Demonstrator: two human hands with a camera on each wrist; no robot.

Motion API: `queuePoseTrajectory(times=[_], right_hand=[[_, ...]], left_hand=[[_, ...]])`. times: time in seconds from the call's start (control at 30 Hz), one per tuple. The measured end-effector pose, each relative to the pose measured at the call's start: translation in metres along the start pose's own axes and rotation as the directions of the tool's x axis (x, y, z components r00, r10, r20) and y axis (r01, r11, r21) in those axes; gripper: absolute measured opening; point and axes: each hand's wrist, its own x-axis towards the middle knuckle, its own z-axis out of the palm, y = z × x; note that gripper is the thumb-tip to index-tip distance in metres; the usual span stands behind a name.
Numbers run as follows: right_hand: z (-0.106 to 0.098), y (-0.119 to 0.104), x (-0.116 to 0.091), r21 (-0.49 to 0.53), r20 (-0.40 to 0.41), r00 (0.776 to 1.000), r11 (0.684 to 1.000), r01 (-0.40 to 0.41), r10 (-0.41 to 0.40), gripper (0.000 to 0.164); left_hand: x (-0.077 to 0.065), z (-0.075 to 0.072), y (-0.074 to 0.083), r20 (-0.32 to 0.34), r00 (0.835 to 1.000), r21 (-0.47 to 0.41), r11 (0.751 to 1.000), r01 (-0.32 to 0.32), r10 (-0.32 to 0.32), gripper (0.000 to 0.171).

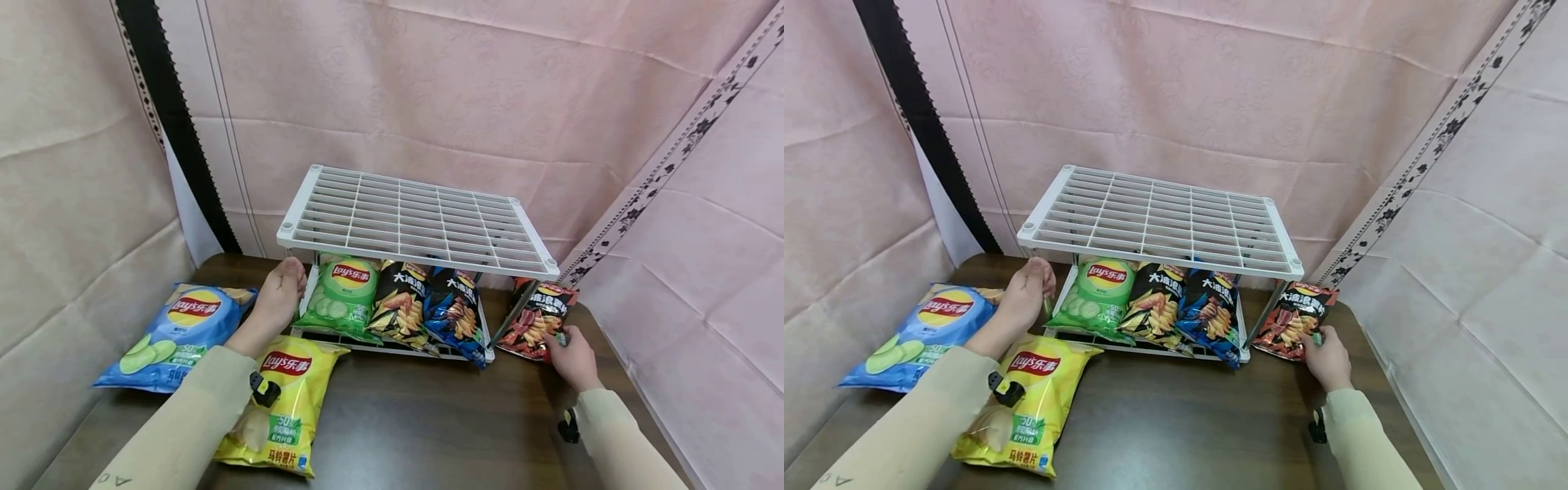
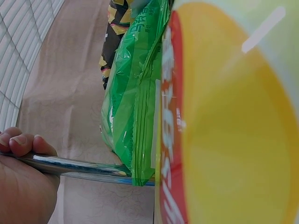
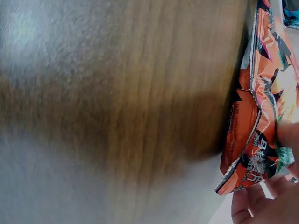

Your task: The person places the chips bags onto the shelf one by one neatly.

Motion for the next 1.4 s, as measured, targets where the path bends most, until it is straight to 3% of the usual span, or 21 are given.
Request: queuePoseTrajectory(times=[0.13,0.2,0.3,0.53,0.63,0.83,0.93,1.07,1.13,1.27,1.4], right_hand=[[-0.002,0.001,-0.003,-0.036,-0.075,0.995,0.997,0.064,-0.066,0.024],[-0.005,0.001,-0.007,-0.058,-0.091,0.991,0.994,0.094,-0.099,0.02],[-0.009,0.004,-0.015,-0.076,-0.089,0.986,0.988,0.135,-0.142,0.021],[-0.016,0.008,-0.037,-0.061,-0.043,0.986,0.985,0.158,-0.161,0.024],[-0.018,0.011,-0.044,-0.064,-0.019,0.987,0.985,0.158,-0.16,0.024],[-0.025,0.012,-0.05,-0.062,0.029,0.988,0.986,0.154,-0.153,0.035],[-0.029,0.008,-0.049,-0.007,0.05,0.993,0.994,0.11,-0.109,0.056],[-0.033,-0.001,-0.041,0.098,0.07,0.997,0.995,-0.034,0.027,0.089],[-0.034,-0.005,-0.035,0.135,0.107,0.989,0.984,-0.119,0.105,0.103],[-0.036,-0.011,-0.021,0.158,0.272,0.941,0.955,-0.252,0.203,0.121],[-0.036,-0.014,-0.01,0.164,0.408,0.887,0.939,-0.303,0.215,0.125]], left_hand=[[-0.005,-0.002,0.012,0.013,1.0,-0.006,1.0,-0.003,0.003,0.052],[-0.001,0.0,0.0,0.011,1.0,-0.014,1.0,-0.013,0.013,0.05],[0.005,0.001,-0.017,0.01,1.0,-0.019,1.0,-0.007,0.007,0.049],[0.006,-0.001,-0.019,-0.001,1.0,-0.009,1.0,-0.007,0.007,0.051],[0.005,-0.001,-0.014,0.004,1.0,-0.01,1.0,0.004,-0.004,0.05],[-0.005,-0.003,0.013,0.023,1.0,-0.001,1.0,0.0,0.0,0.051],[-0.005,-0.003,0.014,0.035,0.999,-0.01,1.0,-0.01,0.011,0.051],[0.001,-0.001,-0.003,0.032,0.999,-0.019,1.0,-0.013,0.014,0.049],[0.005,0.0,-0.013,0.02,1.0,-0.014,1.0,-0.003,0.004,0.05],[0.006,0.0,-0.018,0.006,1.0,-0.011,1.0,-0.003,0.003,0.053],[0.004,0.0,-0.017,0.002,1.0,-0.017,1.0,0.004,-0.004,0.054]])
